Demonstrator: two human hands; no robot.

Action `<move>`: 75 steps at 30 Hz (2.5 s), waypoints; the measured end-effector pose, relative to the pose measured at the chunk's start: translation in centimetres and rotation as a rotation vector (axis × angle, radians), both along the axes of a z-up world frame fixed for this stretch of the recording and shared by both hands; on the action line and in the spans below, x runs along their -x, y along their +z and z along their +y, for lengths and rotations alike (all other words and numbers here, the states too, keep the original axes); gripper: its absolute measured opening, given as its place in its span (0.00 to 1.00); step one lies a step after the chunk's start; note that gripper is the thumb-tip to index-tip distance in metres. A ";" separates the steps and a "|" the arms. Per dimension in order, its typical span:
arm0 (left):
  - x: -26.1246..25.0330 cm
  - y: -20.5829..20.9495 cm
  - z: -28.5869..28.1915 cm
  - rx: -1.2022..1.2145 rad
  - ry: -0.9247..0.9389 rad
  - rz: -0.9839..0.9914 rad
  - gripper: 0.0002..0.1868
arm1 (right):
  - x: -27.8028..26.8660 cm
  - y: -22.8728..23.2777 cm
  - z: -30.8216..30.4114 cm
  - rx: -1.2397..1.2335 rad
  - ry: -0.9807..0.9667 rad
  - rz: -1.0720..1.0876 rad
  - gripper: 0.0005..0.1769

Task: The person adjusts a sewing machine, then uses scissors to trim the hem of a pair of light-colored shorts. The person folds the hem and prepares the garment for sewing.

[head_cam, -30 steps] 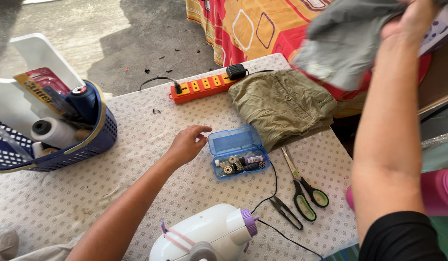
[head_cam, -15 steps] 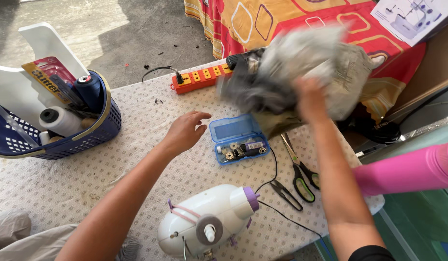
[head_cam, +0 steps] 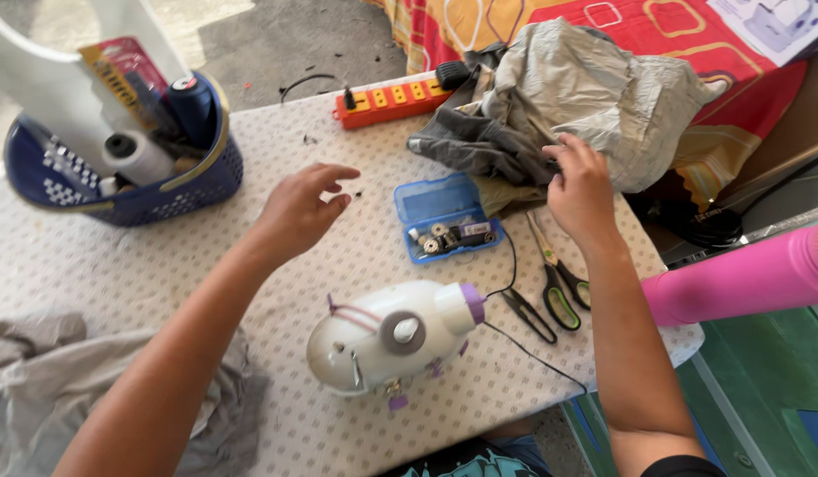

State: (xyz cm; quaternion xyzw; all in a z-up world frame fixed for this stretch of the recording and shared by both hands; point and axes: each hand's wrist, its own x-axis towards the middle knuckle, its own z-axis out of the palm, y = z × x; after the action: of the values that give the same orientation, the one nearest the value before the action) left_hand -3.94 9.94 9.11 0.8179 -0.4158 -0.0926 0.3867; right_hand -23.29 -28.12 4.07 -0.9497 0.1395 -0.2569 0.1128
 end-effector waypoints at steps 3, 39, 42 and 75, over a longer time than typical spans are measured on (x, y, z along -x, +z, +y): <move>1.7 2.2 2.8 0.048 0.031 -0.003 0.17 | -0.4 2.4 2.0 -0.099 0.141 -0.192 0.18; 20.3 -8.1 29.5 1.210 0.660 0.321 0.09 | 4.4 -1.8 40.7 -0.529 0.897 0.116 0.59; 18.0 -7.1 32.6 1.431 0.651 0.557 0.10 | 1.5 -3.6 42.7 -0.684 0.946 0.181 0.67; 14.5 -12.4 39.9 0.016 1.107 -0.001 0.48 | -0.4 -7.1 48.2 -2.131 0.390 0.458 0.30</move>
State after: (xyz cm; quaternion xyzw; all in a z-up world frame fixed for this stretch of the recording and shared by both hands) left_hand -18.45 49.81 -3.30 0.9115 0.0752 0.1281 0.3836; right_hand -22.88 20.04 -2.99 -0.3972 0.1545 0.1985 0.8826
